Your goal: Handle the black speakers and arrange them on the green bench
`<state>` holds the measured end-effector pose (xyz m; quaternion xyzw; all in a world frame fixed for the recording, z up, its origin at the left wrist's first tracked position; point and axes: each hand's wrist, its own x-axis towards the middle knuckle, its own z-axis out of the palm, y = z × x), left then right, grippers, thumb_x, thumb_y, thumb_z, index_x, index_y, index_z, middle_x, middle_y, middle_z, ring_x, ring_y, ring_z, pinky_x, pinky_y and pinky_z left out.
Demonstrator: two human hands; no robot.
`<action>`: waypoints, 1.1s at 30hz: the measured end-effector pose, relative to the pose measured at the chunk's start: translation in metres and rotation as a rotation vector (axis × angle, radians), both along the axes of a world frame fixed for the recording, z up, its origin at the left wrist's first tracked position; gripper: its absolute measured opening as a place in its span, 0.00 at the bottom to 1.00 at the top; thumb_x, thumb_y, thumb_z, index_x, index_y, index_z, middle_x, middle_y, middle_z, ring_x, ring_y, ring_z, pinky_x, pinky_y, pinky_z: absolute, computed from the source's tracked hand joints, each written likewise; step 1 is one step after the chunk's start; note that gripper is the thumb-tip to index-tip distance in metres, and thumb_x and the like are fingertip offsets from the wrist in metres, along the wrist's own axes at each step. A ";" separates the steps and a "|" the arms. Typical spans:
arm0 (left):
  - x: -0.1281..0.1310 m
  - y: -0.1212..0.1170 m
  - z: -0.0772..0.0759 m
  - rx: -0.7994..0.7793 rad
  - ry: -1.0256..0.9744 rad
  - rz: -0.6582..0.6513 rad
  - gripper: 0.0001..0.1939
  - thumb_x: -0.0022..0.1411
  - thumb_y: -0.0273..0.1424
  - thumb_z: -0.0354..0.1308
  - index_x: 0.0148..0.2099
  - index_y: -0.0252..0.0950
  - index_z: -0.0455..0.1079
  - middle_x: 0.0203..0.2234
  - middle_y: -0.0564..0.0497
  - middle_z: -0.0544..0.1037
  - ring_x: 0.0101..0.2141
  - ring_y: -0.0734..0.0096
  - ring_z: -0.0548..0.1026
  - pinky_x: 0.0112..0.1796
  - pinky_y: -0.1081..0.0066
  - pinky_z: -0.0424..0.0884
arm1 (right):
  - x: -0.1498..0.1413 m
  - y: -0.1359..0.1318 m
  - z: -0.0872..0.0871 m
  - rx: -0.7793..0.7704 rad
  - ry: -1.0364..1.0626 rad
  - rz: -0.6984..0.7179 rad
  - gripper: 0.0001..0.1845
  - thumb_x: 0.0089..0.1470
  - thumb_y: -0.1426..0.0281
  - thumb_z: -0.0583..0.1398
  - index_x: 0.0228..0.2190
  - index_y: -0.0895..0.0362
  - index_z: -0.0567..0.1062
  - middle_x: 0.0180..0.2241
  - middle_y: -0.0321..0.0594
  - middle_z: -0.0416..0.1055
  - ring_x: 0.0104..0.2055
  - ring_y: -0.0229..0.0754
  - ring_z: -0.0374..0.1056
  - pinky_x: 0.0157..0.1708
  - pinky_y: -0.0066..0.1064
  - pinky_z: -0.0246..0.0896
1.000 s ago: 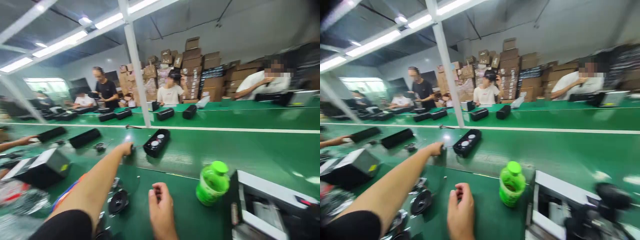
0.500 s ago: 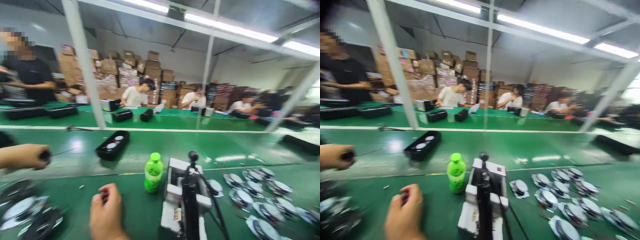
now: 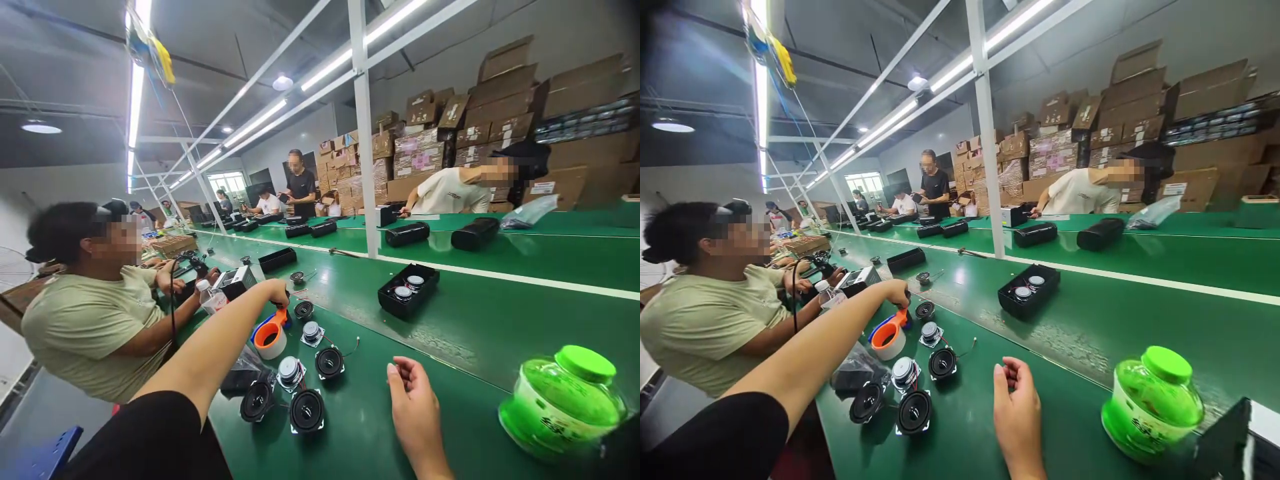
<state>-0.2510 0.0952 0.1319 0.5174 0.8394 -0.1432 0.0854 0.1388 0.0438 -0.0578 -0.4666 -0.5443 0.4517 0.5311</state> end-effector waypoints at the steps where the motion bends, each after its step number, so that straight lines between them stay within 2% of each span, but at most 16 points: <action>1: -0.001 0.000 -0.002 -0.004 0.010 0.017 0.19 0.74 0.41 0.65 0.61 0.37 0.74 0.57 0.43 0.78 0.52 0.56 0.80 0.51 0.54 0.81 | 0.000 0.000 0.001 -0.006 -0.003 -0.007 0.34 0.62 0.38 0.62 0.48 0.57 0.77 0.42 0.43 0.79 0.41 0.47 0.76 0.45 0.43 0.74; 7: -0.011 0.002 -0.007 0.016 0.080 0.141 0.20 0.74 0.40 0.66 0.62 0.36 0.73 0.57 0.43 0.78 0.53 0.56 0.80 0.52 0.53 0.81 | -0.002 0.001 0.008 -0.058 -0.016 -0.009 0.37 0.53 0.35 0.61 0.45 0.54 0.78 0.43 0.46 0.81 0.44 0.55 0.79 0.45 0.45 0.74; 12: -0.010 0.006 -0.011 0.070 0.081 0.191 0.20 0.74 0.40 0.66 0.61 0.37 0.74 0.56 0.43 0.78 0.52 0.56 0.80 0.51 0.54 0.81 | -0.002 -0.002 0.010 -0.060 -0.036 -0.022 0.34 0.53 0.37 0.61 0.44 0.53 0.78 0.43 0.47 0.81 0.43 0.55 0.79 0.43 0.45 0.75; 15: -0.007 0.007 -0.007 0.121 0.068 0.171 0.20 0.74 0.40 0.66 0.62 0.36 0.73 0.56 0.43 0.78 0.52 0.56 0.80 0.51 0.53 0.81 | -0.002 -0.003 0.009 -0.037 -0.036 -0.019 0.33 0.56 0.38 0.61 0.45 0.53 0.78 0.43 0.47 0.81 0.44 0.54 0.79 0.43 0.43 0.75; 18: 0.004 0.008 0.002 0.192 0.052 0.079 0.21 0.74 0.41 0.66 0.63 0.37 0.73 0.58 0.43 0.77 0.54 0.55 0.79 0.53 0.52 0.80 | -0.002 -0.003 0.007 -0.020 -0.038 -0.013 0.34 0.58 0.38 0.62 0.46 0.55 0.78 0.42 0.45 0.80 0.43 0.50 0.78 0.43 0.42 0.75; 22: 0.039 0.011 0.006 0.246 -0.021 -0.173 0.23 0.74 0.41 0.65 0.65 0.37 0.71 0.61 0.42 0.76 0.56 0.53 0.78 0.55 0.49 0.79 | -0.002 -0.003 0.007 -0.016 -0.037 -0.003 0.35 0.59 0.38 0.63 0.47 0.56 0.77 0.42 0.44 0.79 0.42 0.48 0.77 0.45 0.43 0.75; 25: 0.077 0.012 -0.008 0.195 -0.085 -0.348 0.23 0.74 0.41 0.65 0.65 0.38 0.71 0.60 0.42 0.76 0.56 0.53 0.78 0.56 0.48 0.78 | -0.002 -0.003 0.007 -0.020 -0.034 0.004 0.35 0.60 0.38 0.63 0.47 0.57 0.77 0.43 0.44 0.79 0.43 0.47 0.76 0.46 0.43 0.74; 28: 0.110 0.011 -0.030 0.102 -0.114 -0.446 0.23 0.74 0.42 0.65 0.65 0.38 0.71 0.59 0.42 0.77 0.56 0.53 0.78 0.57 0.48 0.78 | -0.001 -0.002 0.007 -0.027 -0.029 0.006 0.35 0.61 0.37 0.62 0.48 0.57 0.77 0.43 0.44 0.78 0.43 0.47 0.76 0.46 0.44 0.74; 31: 0.126 0.010 -0.047 -0.002 -0.136 -0.488 0.22 0.74 0.42 0.65 0.63 0.38 0.73 0.58 0.42 0.78 0.55 0.54 0.79 0.56 0.48 0.78 | 0.000 -0.003 0.008 -0.042 -0.024 0.004 0.36 0.59 0.37 0.61 0.48 0.57 0.76 0.42 0.44 0.78 0.42 0.48 0.76 0.46 0.44 0.74; 33: 0.123 0.011 -0.050 -0.050 -0.164 -0.507 0.22 0.74 0.42 0.66 0.63 0.37 0.73 0.57 0.42 0.78 0.55 0.54 0.79 0.57 0.47 0.78 | 0.000 -0.003 0.010 -0.058 -0.023 0.001 0.37 0.58 0.36 0.61 0.47 0.56 0.77 0.43 0.45 0.79 0.43 0.49 0.77 0.46 0.44 0.75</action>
